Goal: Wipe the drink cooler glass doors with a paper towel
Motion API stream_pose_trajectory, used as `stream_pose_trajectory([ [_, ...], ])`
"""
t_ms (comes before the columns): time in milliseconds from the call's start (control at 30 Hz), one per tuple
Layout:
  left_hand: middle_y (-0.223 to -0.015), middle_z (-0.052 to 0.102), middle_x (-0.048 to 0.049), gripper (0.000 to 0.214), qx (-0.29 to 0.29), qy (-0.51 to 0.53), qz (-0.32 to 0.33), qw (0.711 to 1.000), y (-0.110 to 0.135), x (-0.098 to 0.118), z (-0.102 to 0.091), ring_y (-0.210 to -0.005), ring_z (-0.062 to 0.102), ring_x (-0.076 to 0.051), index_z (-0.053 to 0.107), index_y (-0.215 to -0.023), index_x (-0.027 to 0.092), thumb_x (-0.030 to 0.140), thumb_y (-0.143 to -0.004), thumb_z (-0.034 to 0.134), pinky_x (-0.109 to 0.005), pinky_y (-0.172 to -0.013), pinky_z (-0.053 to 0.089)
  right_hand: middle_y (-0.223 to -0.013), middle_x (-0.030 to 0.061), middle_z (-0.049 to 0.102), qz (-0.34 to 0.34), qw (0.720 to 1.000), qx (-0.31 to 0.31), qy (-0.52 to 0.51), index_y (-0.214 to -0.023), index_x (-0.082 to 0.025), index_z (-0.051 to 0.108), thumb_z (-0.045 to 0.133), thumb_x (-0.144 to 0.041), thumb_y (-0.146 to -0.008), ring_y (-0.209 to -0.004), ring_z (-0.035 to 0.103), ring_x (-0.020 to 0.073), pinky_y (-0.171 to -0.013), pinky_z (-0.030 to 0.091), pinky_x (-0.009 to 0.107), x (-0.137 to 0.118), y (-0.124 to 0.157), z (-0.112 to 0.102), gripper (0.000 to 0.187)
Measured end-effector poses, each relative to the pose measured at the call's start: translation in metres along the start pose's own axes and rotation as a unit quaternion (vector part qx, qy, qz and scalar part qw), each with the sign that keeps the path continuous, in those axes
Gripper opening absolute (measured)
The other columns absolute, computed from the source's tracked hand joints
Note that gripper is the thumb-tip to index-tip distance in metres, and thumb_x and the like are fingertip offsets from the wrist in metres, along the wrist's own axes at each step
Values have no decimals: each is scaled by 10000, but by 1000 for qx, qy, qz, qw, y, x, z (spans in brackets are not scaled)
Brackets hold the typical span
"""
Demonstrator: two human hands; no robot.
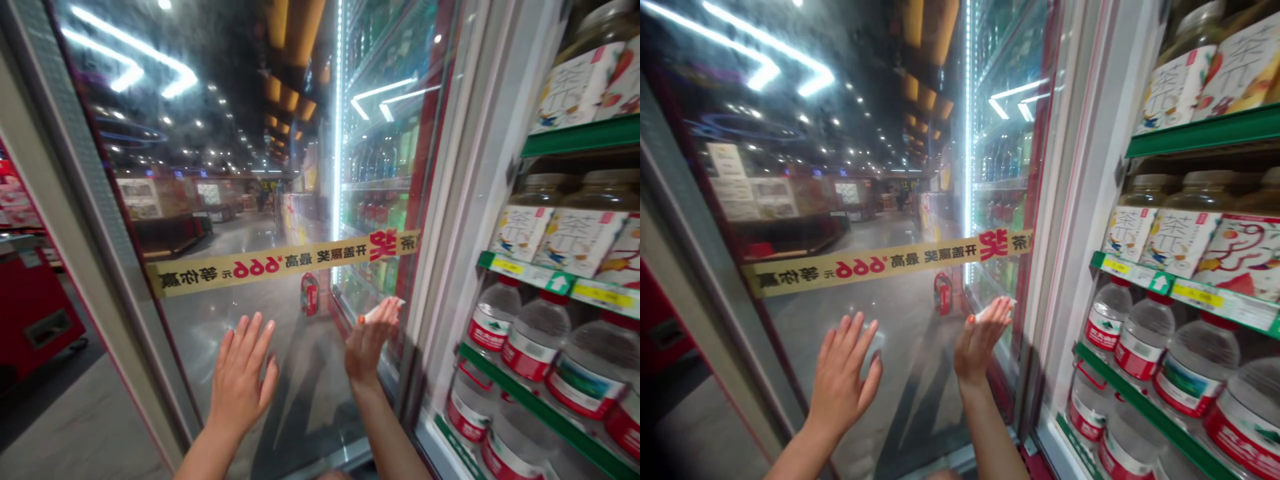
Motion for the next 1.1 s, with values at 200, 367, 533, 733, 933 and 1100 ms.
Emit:
stream_pose_trajectory([
  [200,-1781,414,-82,720,-23,73,-3,997,-6,1,-23,-1697,316,-235,431,-1675,283,175,-980,583,-479,-1414,237,-1783,82,441,-292,944,-152,-22,-1737,-212,362,465,-331,-1085,-1711,297,258,-1404,252,587,-134,-4,19,670],
  [367,-1701,527,-131,684,-35,69,9,997,2,-19,-74,-1637,442,-248,468,-1629,245,119,-964,564,-468,-1310,446,-1711,51,554,-351,918,-172,-66,-1672,-273,483,434,-326,-1093,-1654,420,225,-1398,281,533,-109,-3,3,584],
  [533,-1732,488,-109,853,18,-32,23,999,8,-45,-118,-1716,268,-254,376,-1712,276,114,-933,682,-525,-1425,224,-1856,257,140,-134,987,-88,-3,-1783,-67,48,336,-306,-1122,-1754,64,365,-1382,138,732,-105,-82,15,758],
  [733,-1771,383,-100,866,72,-126,2,989,-13,-56,-113,-1734,118,-193,238,-1769,248,55,-983,547,-478,-1441,118,-1693,98,571,-483,849,-194,-86,-1646,-197,507,501,-313,-1091,-1698,330,218,-1429,221,538,-218,15,23,567],
  [933,-1752,381,-142,824,17,-142,9,990,5,-41,-95,-1720,142,-216,167,-1769,128,37,-995,436,-442,-1433,134,-1529,26,725,-485,856,-157,-88,-1503,-346,667,461,-312,-1094,-1601,508,218,-1328,432,425,-140,23,-26,459],
  [1100,-1787,286,-195,874,18,-99,-49,994,14,-26,-88,-1731,132,-258,140,-1767,88,121,-988,535,-494,-1435,109,-1846,238,187,-298,952,-65,-24,-1788,-90,89,376,-262,-1117,-1747,46,358,-1399,161,719,-142,-59,-5,750],
])
Point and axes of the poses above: each hand's wrist, its own y-axis away from the middle knuckle, its own z-axis out of the palm, x = y × z, the point moved 5 cm from there along -y, towards the middle knuckle
